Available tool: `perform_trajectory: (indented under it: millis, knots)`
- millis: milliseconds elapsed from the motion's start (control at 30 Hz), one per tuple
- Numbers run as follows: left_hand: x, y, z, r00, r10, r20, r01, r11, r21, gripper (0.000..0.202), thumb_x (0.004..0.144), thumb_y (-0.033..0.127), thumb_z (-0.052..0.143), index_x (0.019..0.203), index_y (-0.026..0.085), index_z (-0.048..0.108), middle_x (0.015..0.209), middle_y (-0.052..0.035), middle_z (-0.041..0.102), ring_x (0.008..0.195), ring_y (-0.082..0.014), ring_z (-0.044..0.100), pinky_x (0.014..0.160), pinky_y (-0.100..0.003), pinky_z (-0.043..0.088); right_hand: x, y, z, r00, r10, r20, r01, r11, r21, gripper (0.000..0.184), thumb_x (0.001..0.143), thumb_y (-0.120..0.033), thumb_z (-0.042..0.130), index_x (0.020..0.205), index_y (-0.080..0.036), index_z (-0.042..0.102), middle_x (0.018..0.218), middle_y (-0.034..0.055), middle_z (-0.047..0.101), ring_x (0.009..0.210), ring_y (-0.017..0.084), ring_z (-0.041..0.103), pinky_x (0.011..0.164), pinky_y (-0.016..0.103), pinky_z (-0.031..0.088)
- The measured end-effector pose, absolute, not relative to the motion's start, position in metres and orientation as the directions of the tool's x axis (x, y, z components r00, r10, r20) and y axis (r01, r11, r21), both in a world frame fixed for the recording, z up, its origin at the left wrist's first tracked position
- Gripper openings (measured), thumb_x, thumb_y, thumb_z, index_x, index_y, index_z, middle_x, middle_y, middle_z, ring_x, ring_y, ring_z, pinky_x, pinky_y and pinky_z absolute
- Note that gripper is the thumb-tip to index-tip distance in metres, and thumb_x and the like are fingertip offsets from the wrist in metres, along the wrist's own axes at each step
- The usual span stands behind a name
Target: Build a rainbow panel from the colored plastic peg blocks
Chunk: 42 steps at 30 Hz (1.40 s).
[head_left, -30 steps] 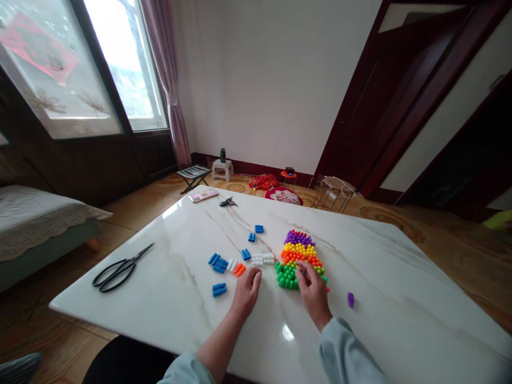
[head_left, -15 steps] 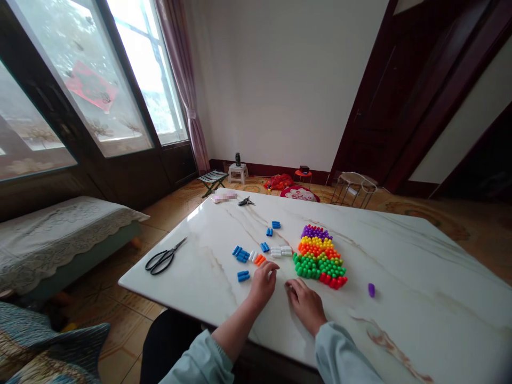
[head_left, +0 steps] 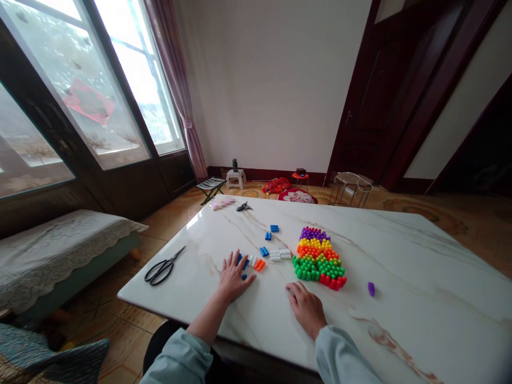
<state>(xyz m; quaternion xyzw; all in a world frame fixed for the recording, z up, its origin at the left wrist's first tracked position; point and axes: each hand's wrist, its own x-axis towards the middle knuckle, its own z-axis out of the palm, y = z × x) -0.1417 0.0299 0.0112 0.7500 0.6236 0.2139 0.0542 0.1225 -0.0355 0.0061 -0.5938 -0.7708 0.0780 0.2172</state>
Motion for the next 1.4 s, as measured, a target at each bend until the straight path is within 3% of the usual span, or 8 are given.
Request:
perform_trajectory:
  millis: [133,267,500,733,867,1033,1200,1400]
  knots:
    - [-0.135,0.015,0.004,0.012,0.92,0.391,0.931,-0.154,0.332,0.037,0.081,0.034,0.059,0.114,0.019,0.064,0.131,-0.0145,0.049,0.12,-0.031,0.045,0.103,-0.047,0.037,0.122,-0.036,0.006,-0.195,0.949,0.247,0.879,0.281,-0.385,0.023,0.092,-0.02,0.041,0.106,-0.027,0.059,0.104,0.0008,0.064,0.081,0.013,0.064,0.066,0.023,0.041]
    - [-0.116,-0.011,-0.002,0.019,0.877,0.48,0.924,-0.198,0.327,0.022,0.082,0.021,0.055,0.102,0.02,0.065,0.116,-0.0113,0.053,0.107,-0.0277,0.049,0.096,-0.046,0.043,0.121,-0.037,0.007,-0.191,0.954,0.233,0.881,0.271,-0.388,0.025,0.093,-0.02,0.039,0.107,-0.026,0.059,0.104,0.0018,0.064,0.083,0.014,0.064,0.068,0.023,0.042]
    - [-0.042,-0.018,0.0,0.301,0.84,0.451,0.701,-0.515,0.493,0.03,0.081,0.024,0.06,0.11,0.021,0.061,0.119,-0.0109,0.057,0.112,-0.0279,0.051,0.099,-0.047,0.045,0.12,-0.04,0.009,-0.18,0.954,0.241,0.86,0.272,-0.432,0.036,0.087,-0.016,0.044,0.121,-0.023,0.052,0.115,0.0059,0.061,0.092,0.016,0.063,0.077,0.024,0.045]
    - [-0.015,-0.002,-0.01,0.253,0.888,0.384,0.565,-0.458,0.687,0.038,0.094,0.024,0.04,0.13,0.017,0.05,0.136,-0.0124,0.053,0.129,-0.0236,0.046,0.108,-0.045,0.039,0.123,-0.037,0.003,-0.142,0.951,0.276,0.865,0.254,-0.432,0.04,0.085,-0.019,0.049,0.124,-0.019,0.052,0.119,0.0094,0.058,0.1,0.019,0.061,0.082,0.027,0.047]
    - [-0.023,-0.01,-0.005,0.309,0.868,0.388,0.527,-0.496,0.69,0.046,0.089,0.029,0.05,0.133,0.017,0.047,0.138,-0.0128,0.05,0.129,-0.0237,0.046,0.109,-0.043,0.038,0.12,-0.038,0.007,-0.146,0.954,0.263,0.882,0.246,-0.403,0.045,0.087,-0.022,0.048,0.132,-0.021,0.048,0.119,0.0088,0.056,0.095,0.019,0.062,0.077,0.027,0.047]
    - [-0.023,-0.015,0.002,0.355,0.849,0.391,0.53,-0.528,0.664,0.061,0.075,0.025,0.063,0.134,0.017,0.046,0.139,-0.0129,0.048,0.129,-0.0266,0.044,0.108,-0.044,0.038,0.118,-0.04,0.013,-0.131,0.968,0.214,0.898,0.207,-0.389,0.052,0.082,-0.015,0.049,0.134,-0.021,0.045,0.119,0.0081,0.056,0.091,0.018,0.062,0.074,0.026,0.046]
    - [-0.022,-0.015,0.002,0.35,0.843,0.408,0.519,-0.537,0.665,0.061,0.076,0.027,0.063,0.134,0.02,0.046,0.136,-0.0118,0.049,0.126,-0.0268,0.046,0.107,-0.044,0.038,0.118,-0.041,0.015,-0.103,0.976,0.193,0.896,0.175,-0.407,0.038,0.083,-0.016,0.047,0.121,-0.019,0.054,0.115,0.0082,0.058,0.092,0.019,0.062,0.075,0.026,0.046]
    - [-0.022,-0.015,0.006,0.35,0.841,0.413,0.501,-0.541,0.676,0.06,0.076,0.031,0.064,0.132,0.02,0.046,0.127,-0.0119,0.053,0.118,-0.0266,0.051,0.103,-0.044,0.042,0.116,-0.04,0.014,-0.057,0.977,0.204,0.908,0.136,-0.396,0.04,0.084,-0.023,0.053,0.124,-0.018,0.05,0.114,0.0092,0.056,0.09,0.018,0.061,0.073,0.026,0.045]
